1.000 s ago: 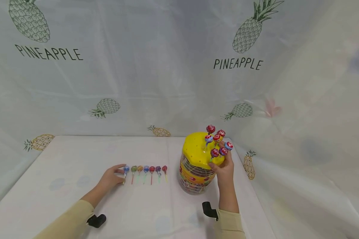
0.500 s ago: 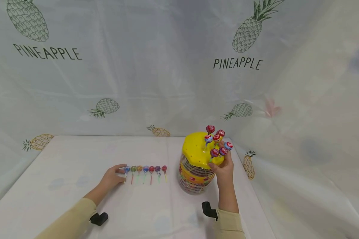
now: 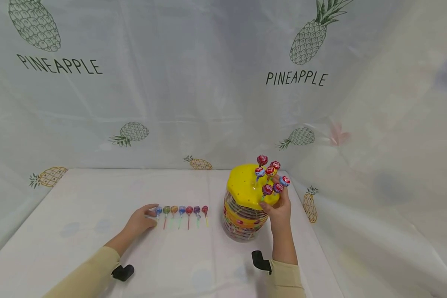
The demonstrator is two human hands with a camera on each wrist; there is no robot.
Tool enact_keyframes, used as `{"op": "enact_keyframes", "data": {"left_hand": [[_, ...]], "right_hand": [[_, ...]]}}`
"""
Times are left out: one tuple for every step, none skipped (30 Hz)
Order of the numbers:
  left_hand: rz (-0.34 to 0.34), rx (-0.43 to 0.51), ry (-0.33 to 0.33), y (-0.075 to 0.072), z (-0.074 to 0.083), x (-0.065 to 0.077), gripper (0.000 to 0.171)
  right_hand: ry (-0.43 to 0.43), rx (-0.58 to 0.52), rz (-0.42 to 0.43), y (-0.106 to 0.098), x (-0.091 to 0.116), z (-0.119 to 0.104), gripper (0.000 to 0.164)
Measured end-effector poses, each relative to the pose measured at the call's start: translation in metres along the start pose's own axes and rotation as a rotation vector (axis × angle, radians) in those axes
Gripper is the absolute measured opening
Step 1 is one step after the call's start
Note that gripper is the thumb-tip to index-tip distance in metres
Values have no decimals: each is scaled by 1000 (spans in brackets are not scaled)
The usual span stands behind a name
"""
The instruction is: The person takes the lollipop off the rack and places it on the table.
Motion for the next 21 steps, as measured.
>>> {"op": "enact_keyframes", "data": {"left_hand": [[1, -4, 6, 0, 0, 0, 68], [3, -7, 12, -1, 0, 0, 67], [5, -10, 18, -1, 0, 0, 67], [7, -10, 26, -2, 1, -1, 66], [12, -9, 26, -2, 1, -1, 66], [15, -4, 28, -2, 1, -2, 65], [18, 5, 30, -3, 2, -2, 65], [20, 15, 31, -4, 3, -3, 64], [22, 23, 33, -4, 3, -3, 64], [25, 32, 35, -5, 4, -4, 63], [28, 41, 33, -6, 6, -4, 62], [30, 49, 34, -8, 8, -4, 61], [32, 56, 38, -9, 10, -5, 60], [32, 61, 42, -11, 12, -5, 59], [32, 63, 48, -13, 16, -4, 58], [31, 65, 60, -15, 20, -3, 58], [29, 68, 74, -16, 25, -2, 57], [25, 67, 88, -18, 30, -2, 56], [22, 66, 108, -19, 36, 0, 56], [17, 66, 128, -20, 42, 1, 55], [13, 71, 145, -20, 48, 3, 55]], "right_hand": [[-2, -2, -1, 0, 0, 0, 63], [-5, -8, -3, -1, 0, 0, 63], [-8, -11, -5, -1, 0, 0, 63], [-9, -9, -4, -1, 0, 0, 63], [-10, -2, -2, -2, 0, 0, 64], [-9, 8, 2, -2, 1, -1, 64], [-8, 24, 7, -2, 1, -1, 65], [-15, 27, 11, -2, 2, -2, 65], [-18, 27, 15, -1, 2, -2, 66], [-21, 30, 21, -1, 3, -3, 67], [-27, 26, 26, -1, 4, -3, 66], [-31, 22, 31, 0, 5, -4, 66], [-36, 15, 36, 1, 6, -4, 66], [-42, 5, 39, 1, 8, -5, 65], [-40, 6, 46, 2, 9, -5, 65], [-41, 12, 53, 2, 10, -6, 65], [-41, 18, 59, 3, 12, -6, 65], [-36, 32, 66, 3, 13, -7, 66], [-28, 50, 76, 3, 14, -7, 67], [-19, 68, 86, 4, 15, -8, 68], [-10, 83, 97, 4, 17, -8, 69]]}}
Point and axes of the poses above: each hand's wrist, its own x-axis away from the middle knuckle, its own y-axis out of the palm, z = x × y, the point moved 3 cm from there along -x, towards the middle knuckle, and after that the axes turned 14 degrees about x, right-handed, at the moved point
